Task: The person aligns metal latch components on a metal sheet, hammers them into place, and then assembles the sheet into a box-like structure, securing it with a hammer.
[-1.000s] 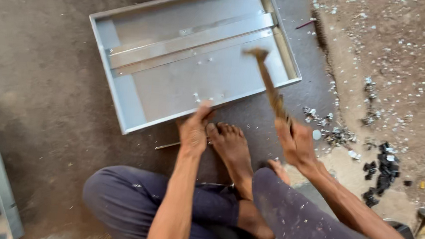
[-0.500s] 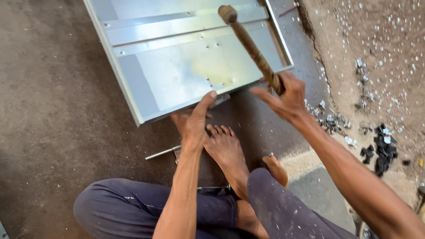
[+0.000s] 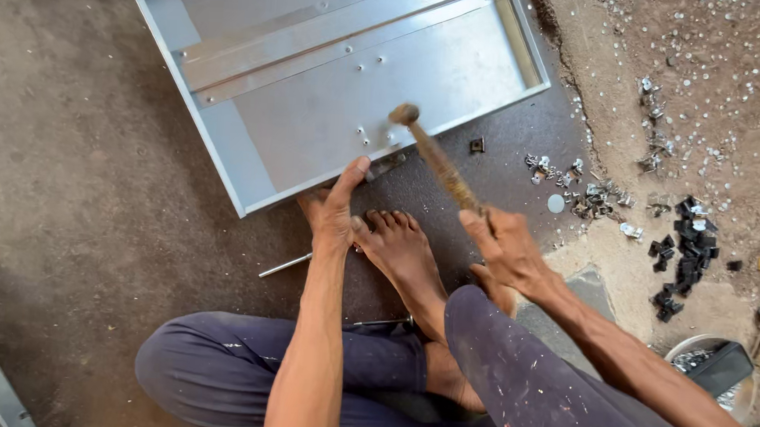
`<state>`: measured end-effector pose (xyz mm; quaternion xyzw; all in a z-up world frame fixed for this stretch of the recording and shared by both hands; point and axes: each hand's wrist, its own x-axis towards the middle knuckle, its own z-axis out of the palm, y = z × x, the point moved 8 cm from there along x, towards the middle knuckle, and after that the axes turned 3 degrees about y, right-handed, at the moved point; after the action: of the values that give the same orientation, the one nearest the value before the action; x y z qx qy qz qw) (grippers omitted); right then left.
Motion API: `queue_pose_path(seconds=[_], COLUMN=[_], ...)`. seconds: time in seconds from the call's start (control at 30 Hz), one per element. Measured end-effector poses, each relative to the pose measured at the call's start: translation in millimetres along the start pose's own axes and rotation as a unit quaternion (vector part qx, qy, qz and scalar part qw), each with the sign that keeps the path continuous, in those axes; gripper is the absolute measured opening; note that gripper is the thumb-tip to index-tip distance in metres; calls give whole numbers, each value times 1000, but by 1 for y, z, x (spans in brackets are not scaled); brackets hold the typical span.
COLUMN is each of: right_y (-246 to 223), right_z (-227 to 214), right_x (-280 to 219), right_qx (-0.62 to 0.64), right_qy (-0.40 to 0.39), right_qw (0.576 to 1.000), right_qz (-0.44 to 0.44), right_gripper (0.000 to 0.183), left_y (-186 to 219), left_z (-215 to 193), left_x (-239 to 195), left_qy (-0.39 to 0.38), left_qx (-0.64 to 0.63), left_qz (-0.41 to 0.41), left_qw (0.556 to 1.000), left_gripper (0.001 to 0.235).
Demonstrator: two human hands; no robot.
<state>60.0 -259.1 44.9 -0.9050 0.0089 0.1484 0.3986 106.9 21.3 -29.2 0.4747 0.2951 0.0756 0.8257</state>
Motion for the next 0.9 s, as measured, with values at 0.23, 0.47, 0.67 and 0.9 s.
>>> queue_pose_path(seconds=[0.23,0.47,0.67,0.9], right_y=[-2,-4,11,30], right_z=[-6,-21,-60,13], right_x=[4,-32,-26,-17], right_qx=[11,103,171,55], right_qy=[24,153,238,13], right_qw=[1000,980,956,997], right_qz=[-3,-81,-26,62], right_gripper=[52,48,45,41], left_y=[-2,4,5,27], left_z=[-5,-4,-6,8], left_x=[5,0,9,-9], left_qy=[17,24,53,38], left_qx=[26,-21,21,4], left_qz=[32,15,32,103], left_qw=[999,999,998,994], left_gripper=[99,84,74,63])
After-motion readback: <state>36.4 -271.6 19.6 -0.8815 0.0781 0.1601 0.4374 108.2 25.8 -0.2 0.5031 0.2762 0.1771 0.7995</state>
